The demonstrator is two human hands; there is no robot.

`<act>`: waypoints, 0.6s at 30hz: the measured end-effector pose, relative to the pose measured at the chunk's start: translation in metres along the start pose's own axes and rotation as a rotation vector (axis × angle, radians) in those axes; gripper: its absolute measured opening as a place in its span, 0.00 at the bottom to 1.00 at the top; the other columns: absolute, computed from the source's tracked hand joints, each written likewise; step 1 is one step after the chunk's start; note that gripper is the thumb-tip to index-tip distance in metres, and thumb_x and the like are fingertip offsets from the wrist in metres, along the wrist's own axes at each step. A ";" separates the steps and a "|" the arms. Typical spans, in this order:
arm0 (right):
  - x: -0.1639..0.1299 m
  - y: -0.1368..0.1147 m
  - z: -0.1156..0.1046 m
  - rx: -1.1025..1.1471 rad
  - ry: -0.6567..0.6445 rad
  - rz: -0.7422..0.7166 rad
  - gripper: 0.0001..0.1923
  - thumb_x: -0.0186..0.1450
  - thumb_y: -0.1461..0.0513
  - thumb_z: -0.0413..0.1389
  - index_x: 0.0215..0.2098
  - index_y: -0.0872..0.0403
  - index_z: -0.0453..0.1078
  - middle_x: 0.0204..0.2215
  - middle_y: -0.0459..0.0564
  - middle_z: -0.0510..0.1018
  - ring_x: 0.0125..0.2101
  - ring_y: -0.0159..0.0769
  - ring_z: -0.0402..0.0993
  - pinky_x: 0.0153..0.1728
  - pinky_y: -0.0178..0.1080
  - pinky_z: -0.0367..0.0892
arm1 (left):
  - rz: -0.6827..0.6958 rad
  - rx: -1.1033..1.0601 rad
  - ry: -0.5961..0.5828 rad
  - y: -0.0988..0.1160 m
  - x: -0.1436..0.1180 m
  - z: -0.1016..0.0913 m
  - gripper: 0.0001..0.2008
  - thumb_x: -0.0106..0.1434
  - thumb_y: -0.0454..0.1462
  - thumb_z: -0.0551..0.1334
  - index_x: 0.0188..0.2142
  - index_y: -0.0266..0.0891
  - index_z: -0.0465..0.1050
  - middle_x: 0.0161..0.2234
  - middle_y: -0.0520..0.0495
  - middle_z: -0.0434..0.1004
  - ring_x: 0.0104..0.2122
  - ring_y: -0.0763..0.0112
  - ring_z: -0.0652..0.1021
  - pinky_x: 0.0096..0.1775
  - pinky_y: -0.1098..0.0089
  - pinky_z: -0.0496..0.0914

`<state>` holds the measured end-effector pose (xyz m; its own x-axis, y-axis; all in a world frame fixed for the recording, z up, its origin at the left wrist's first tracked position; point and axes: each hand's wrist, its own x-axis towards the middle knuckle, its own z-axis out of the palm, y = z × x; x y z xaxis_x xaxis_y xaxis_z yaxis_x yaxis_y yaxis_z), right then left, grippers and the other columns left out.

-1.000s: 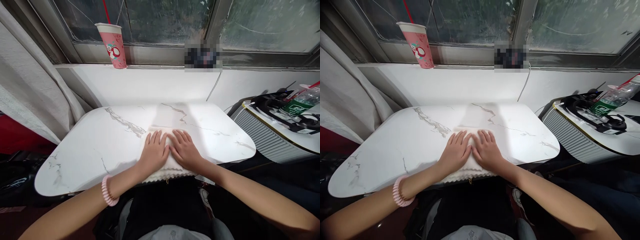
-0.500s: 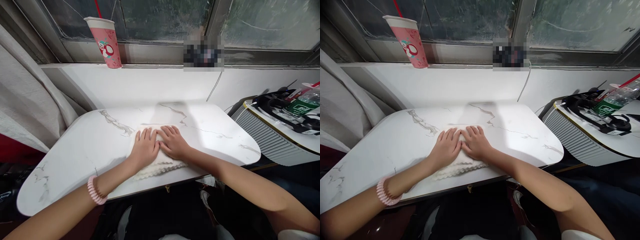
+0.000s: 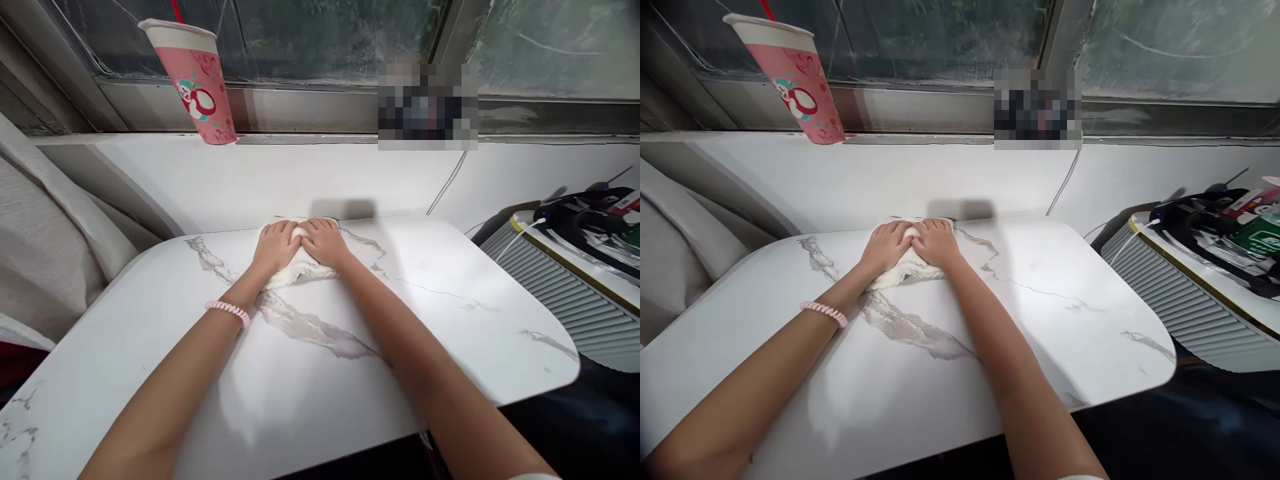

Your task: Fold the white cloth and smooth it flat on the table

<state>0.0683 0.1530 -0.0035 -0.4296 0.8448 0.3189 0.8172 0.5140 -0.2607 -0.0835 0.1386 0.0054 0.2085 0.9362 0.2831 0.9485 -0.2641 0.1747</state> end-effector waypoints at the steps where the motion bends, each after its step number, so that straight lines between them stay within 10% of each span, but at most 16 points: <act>1: 0.006 0.002 0.002 0.010 0.005 0.002 0.20 0.71 0.60 0.45 0.59 0.52 0.65 0.58 0.55 0.71 0.60 0.46 0.61 0.62 0.48 0.50 | -0.010 -0.008 0.000 -0.002 0.005 0.001 0.20 0.70 0.40 0.48 0.58 0.41 0.66 0.60 0.41 0.69 0.60 0.57 0.67 0.62 0.57 0.57; 18: 0.021 0.004 0.009 -0.003 0.074 0.045 0.19 0.72 0.63 0.44 0.57 0.54 0.68 0.55 0.55 0.74 0.57 0.43 0.65 0.59 0.45 0.54 | -0.044 -0.014 0.055 -0.008 0.020 0.007 0.19 0.71 0.38 0.49 0.57 0.36 0.68 0.57 0.39 0.73 0.58 0.56 0.70 0.61 0.57 0.59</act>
<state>0.0587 0.1742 -0.0064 -0.3627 0.8537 0.3738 0.8361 0.4752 -0.2740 -0.0853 0.1608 0.0031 0.1531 0.9329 0.3258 0.9531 -0.2265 0.2008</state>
